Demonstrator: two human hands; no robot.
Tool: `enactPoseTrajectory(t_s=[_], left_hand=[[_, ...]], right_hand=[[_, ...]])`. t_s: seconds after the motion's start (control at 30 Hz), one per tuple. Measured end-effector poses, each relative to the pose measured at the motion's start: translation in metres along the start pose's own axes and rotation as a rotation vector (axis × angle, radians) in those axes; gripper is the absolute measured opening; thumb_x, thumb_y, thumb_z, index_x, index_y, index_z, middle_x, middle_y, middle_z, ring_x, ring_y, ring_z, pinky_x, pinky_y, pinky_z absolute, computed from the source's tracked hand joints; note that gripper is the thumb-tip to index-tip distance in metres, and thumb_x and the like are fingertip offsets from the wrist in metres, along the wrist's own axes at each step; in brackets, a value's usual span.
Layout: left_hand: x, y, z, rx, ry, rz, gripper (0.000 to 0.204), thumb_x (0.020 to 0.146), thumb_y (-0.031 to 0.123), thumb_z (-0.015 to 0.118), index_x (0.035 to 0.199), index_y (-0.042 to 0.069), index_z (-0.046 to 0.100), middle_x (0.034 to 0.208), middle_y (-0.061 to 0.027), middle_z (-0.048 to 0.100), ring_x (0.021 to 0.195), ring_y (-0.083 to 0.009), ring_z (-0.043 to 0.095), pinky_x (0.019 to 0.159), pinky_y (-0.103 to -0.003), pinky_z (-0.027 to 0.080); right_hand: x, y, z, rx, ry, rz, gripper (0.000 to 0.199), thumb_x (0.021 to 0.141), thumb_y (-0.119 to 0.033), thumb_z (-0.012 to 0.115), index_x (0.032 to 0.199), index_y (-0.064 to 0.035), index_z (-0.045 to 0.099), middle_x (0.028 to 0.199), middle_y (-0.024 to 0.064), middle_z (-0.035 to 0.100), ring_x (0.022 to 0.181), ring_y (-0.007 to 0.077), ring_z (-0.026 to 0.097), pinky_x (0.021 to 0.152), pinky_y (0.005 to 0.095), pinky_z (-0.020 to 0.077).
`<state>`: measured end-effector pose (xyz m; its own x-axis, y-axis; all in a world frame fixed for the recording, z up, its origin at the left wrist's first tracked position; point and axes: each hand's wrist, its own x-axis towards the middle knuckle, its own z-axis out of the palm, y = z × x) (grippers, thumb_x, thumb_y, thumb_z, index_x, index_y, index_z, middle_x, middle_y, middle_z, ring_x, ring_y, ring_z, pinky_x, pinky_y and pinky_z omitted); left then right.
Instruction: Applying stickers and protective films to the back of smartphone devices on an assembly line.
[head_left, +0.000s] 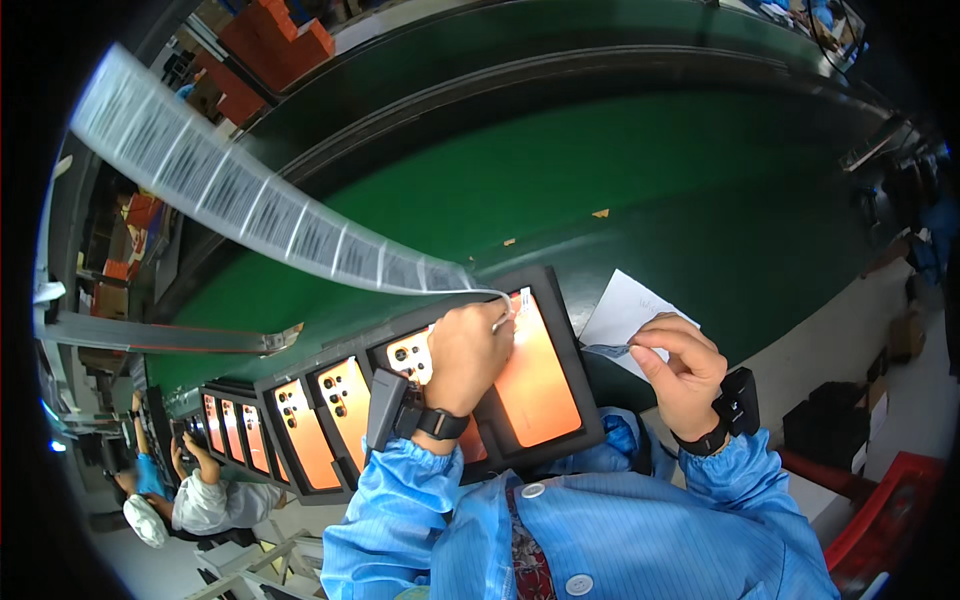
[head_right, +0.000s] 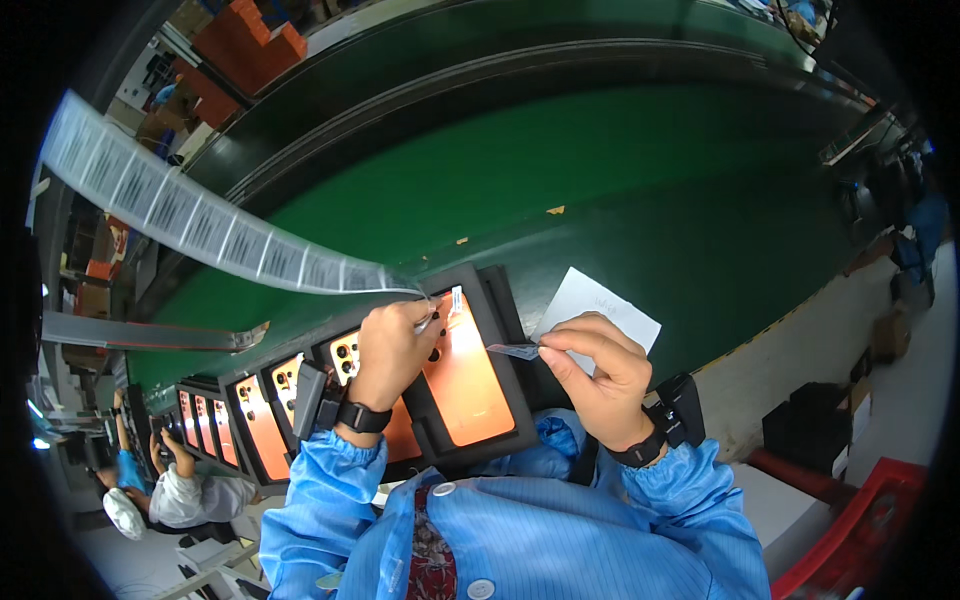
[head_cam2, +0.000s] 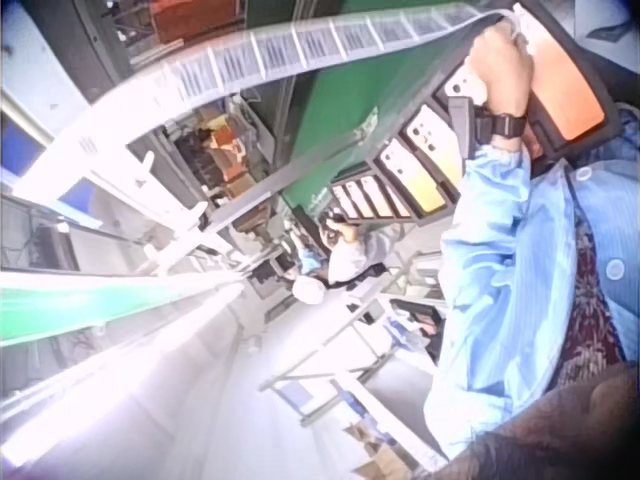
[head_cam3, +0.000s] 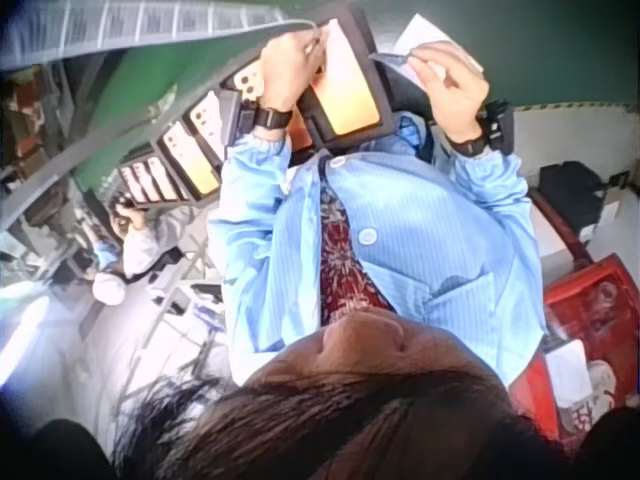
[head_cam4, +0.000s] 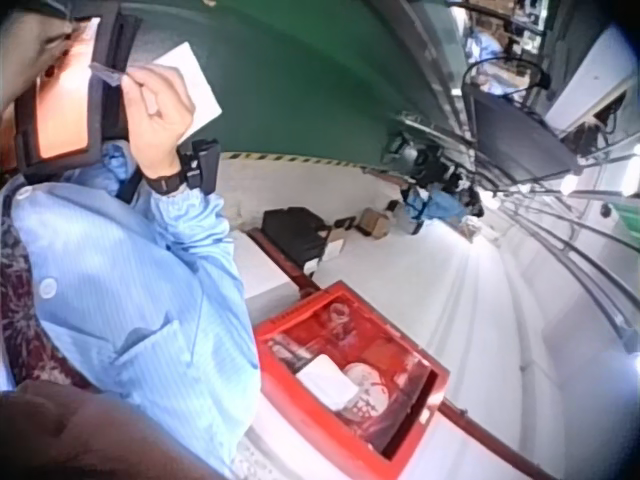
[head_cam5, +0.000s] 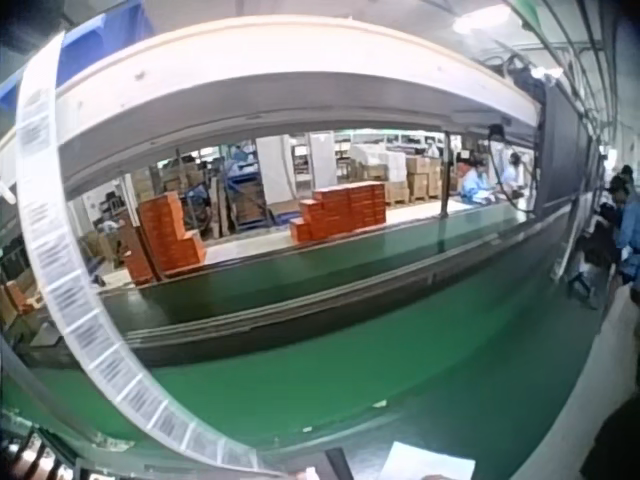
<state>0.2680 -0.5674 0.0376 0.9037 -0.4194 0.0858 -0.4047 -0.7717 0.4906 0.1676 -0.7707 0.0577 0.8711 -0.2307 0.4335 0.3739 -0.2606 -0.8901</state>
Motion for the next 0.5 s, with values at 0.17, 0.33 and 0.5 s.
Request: enactPoseTrajectory(t_s=[0.17,0.33,0.5], left_hand=[[0.014,0.016,-0.004,0.062,-0.164,-0.131,0.014,0.07,0.014,0.062,0.074,0.0,0.062,0.068,-0.0225,0.06,0.065,-0.0412,0.058,0.061,-0.048,0.048],[0.007,0.018,0.004,0.04,-0.104,-0.192,0.012,0.07,0.009,0.055,0.071,-0.002,0.06,0.067,-0.025,0.059,0.062,-0.0427,0.057,0.06,-0.05,0.048],[-0.004,0.02,0.007,0.025,-0.074,-0.15,0.015,0.074,0.013,0.057,0.082,0.001,0.06,0.074,-0.0241,0.059,0.066,-0.0412,0.058,0.06,-0.049,0.046]], right_hand=[[0.001,0.004,0.0,0.019,-0.01,0.019,0.015,0.071,0.008,0.067,0.085,0.0043,0.064,0.082,0.013,0.063,0.073,0.0206,0.06,0.065,0.0277,0.0465],[0.002,0.006,0.001,0.034,-0.028,0.013,0.014,0.07,0.007,0.067,0.084,0.0033,0.064,0.081,0.0122,0.063,0.073,0.0207,0.06,0.066,0.0279,0.0468],[-0.001,0.005,-0.003,0.019,-0.03,0.009,0.013,0.07,0.006,0.067,0.082,0.0028,0.064,0.079,0.0116,0.064,0.072,0.0207,0.06,0.065,0.0279,0.0469]])
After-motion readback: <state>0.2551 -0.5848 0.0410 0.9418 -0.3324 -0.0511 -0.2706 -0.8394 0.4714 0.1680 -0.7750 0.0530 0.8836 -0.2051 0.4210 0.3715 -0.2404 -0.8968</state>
